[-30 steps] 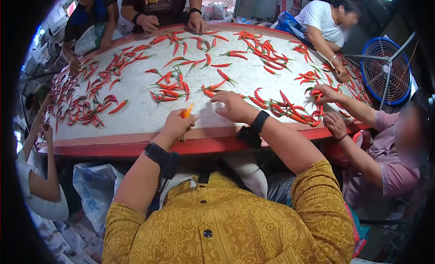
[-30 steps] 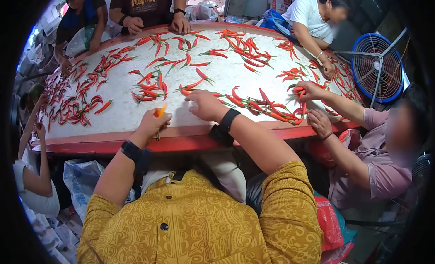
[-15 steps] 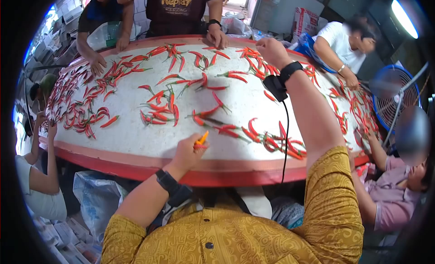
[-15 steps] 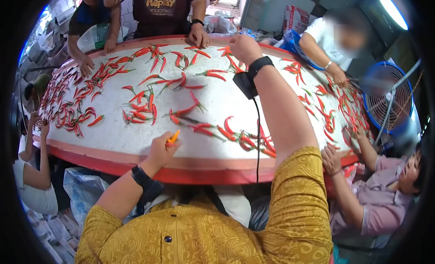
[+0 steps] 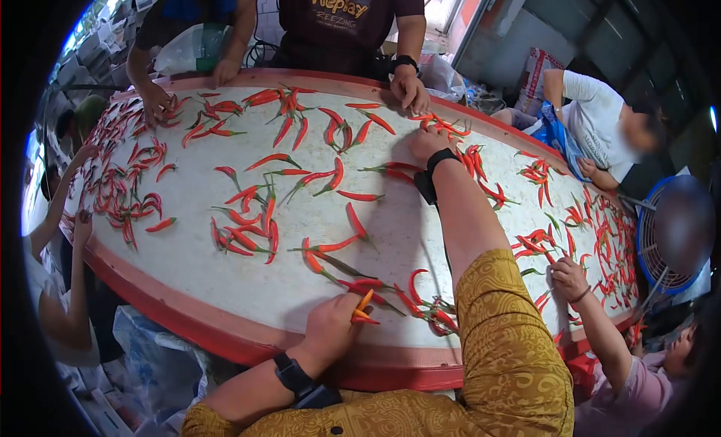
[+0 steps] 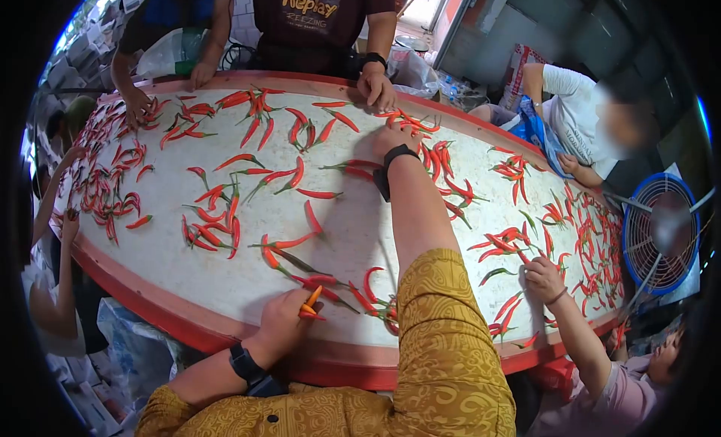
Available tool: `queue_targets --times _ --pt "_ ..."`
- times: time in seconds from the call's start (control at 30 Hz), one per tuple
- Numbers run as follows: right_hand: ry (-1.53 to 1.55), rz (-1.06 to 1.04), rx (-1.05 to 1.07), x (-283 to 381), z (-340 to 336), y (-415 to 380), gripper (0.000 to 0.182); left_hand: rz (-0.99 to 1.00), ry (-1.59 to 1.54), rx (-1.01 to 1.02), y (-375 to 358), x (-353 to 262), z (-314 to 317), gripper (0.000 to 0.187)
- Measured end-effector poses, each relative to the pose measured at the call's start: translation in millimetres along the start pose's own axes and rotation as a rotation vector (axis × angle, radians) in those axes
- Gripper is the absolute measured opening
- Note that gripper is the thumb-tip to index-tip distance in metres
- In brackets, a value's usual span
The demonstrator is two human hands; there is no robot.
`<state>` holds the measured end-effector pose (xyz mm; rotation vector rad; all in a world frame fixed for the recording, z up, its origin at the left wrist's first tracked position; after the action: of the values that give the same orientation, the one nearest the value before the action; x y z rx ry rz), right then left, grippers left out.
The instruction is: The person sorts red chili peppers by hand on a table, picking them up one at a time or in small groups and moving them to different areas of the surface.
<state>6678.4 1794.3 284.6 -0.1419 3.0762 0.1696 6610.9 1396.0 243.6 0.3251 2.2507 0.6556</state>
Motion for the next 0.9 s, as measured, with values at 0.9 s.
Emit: queue_targets --times 0.9 --pt "0.669 -0.984 0.386 -216.6 -41.4 -419.7 0.026 -0.367 -0.332 -0.499 -125.3 -76.7 -116.2 0.019"
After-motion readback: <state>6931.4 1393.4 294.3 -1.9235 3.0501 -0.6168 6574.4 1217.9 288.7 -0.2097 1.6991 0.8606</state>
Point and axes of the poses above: each hand's wrist, its own y-axis towards the middle knuckle, its own z-axis out of the palm, x = y × z, the point moved 7 cm from there along y, towards the middle knuckle, and after that the axes turned 13 degrees about z, right-handed, at the moved point
